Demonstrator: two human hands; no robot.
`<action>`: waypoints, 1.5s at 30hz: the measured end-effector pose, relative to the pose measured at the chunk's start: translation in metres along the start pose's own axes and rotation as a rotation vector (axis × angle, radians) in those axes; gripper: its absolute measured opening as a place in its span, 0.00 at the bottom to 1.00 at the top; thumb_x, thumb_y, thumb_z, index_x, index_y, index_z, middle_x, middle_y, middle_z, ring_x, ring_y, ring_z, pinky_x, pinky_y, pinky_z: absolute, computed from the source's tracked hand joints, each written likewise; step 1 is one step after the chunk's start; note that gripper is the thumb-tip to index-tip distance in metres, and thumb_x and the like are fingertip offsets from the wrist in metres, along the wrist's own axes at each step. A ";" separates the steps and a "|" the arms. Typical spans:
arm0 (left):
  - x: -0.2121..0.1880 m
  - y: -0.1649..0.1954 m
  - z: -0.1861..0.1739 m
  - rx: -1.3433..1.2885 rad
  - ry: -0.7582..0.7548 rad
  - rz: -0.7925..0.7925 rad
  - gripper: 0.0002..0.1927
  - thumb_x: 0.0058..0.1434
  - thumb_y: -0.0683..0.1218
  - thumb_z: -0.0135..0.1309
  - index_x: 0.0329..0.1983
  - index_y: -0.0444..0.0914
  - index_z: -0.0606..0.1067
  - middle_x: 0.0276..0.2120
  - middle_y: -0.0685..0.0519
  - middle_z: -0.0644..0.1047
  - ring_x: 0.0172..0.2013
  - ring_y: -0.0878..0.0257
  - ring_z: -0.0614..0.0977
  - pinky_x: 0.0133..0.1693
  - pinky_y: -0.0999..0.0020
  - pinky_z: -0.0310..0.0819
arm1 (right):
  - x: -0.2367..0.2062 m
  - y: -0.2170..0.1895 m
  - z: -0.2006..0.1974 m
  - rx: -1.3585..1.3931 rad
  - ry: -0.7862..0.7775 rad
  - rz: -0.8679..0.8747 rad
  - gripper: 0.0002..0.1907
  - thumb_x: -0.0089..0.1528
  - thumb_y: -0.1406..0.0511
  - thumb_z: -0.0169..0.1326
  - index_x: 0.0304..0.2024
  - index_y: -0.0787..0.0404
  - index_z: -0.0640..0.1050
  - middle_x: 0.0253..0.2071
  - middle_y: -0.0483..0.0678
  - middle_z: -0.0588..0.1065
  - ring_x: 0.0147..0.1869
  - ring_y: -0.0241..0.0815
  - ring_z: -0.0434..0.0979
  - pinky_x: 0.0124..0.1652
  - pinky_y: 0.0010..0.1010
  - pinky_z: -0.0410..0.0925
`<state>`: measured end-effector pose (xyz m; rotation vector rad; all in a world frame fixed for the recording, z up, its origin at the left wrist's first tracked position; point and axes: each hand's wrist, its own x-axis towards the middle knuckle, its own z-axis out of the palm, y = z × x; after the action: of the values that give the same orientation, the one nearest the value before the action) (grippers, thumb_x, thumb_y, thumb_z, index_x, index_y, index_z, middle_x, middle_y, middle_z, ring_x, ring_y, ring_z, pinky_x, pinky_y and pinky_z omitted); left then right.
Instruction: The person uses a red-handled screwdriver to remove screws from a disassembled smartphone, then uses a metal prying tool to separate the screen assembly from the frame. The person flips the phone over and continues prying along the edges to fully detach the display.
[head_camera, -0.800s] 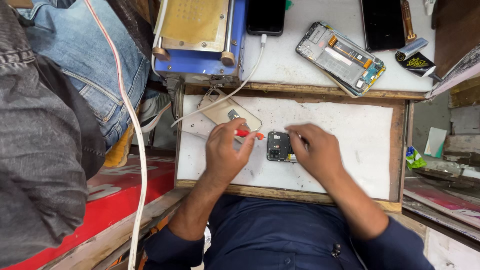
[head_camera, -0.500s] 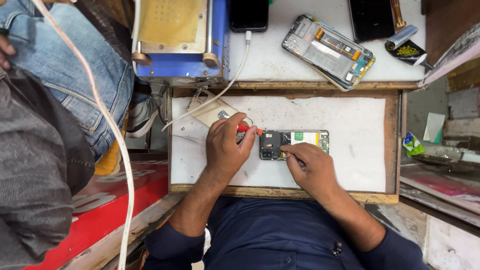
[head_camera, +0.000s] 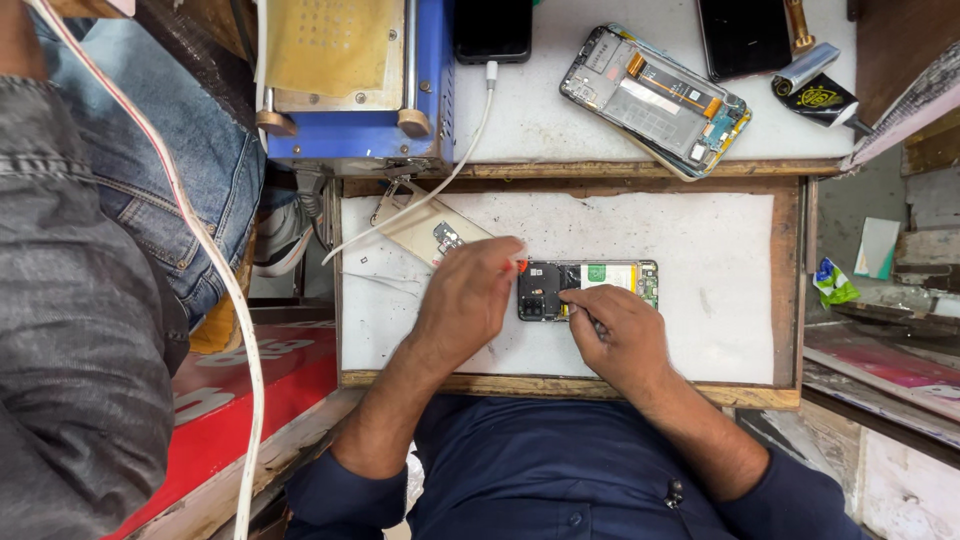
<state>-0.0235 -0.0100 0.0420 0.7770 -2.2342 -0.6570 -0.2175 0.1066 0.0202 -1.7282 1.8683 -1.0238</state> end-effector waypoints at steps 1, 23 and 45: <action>0.002 0.003 -0.002 0.006 -0.049 0.041 0.19 0.62 0.35 0.56 0.56 0.38 0.71 0.46 0.47 0.81 0.47 0.50 0.83 0.53 0.55 0.74 | -0.001 0.000 0.000 0.000 0.006 -0.004 0.10 0.59 0.71 0.58 0.43 0.59 0.83 0.35 0.48 0.81 0.37 0.45 0.81 0.35 0.32 0.74; 0.033 0.014 -0.018 0.133 -0.228 -0.022 0.12 0.66 0.44 0.58 0.51 0.37 0.75 0.38 0.47 0.81 0.39 0.50 0.83 0.48 0.55 0.71 | 0.030 -0.017 -0.012 0.071 -0.182 0.142 0.11 0.60 0.66 0.59 0.45 0.59 0.83 0.38 0.51 0.81 0.29 0.44 0.80 0.32 0.32 0.73; 0.039 0.007 -0.018 0.118 -0.169 0.035 0.20 0.59 0.46 0.62 0.53 0.35 0.74 0.30 0.53 0.81 0.35 0.54 0.84 0.45 0.57 0.69 | 0.054 -0.011 0.005 -0.025 -0.274 0.188 0.15 0.59 0.64 0.59 0.49 0.57 0.82 0.35 0.50 0.80 0.30 0.45 0.80 0.34 0.36 0.73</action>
<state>-0.0360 -0.0359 0.0744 0.7619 -2.4537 -0.5977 -0.2153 0.0535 0.0349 -1.5802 1.8292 -0.6584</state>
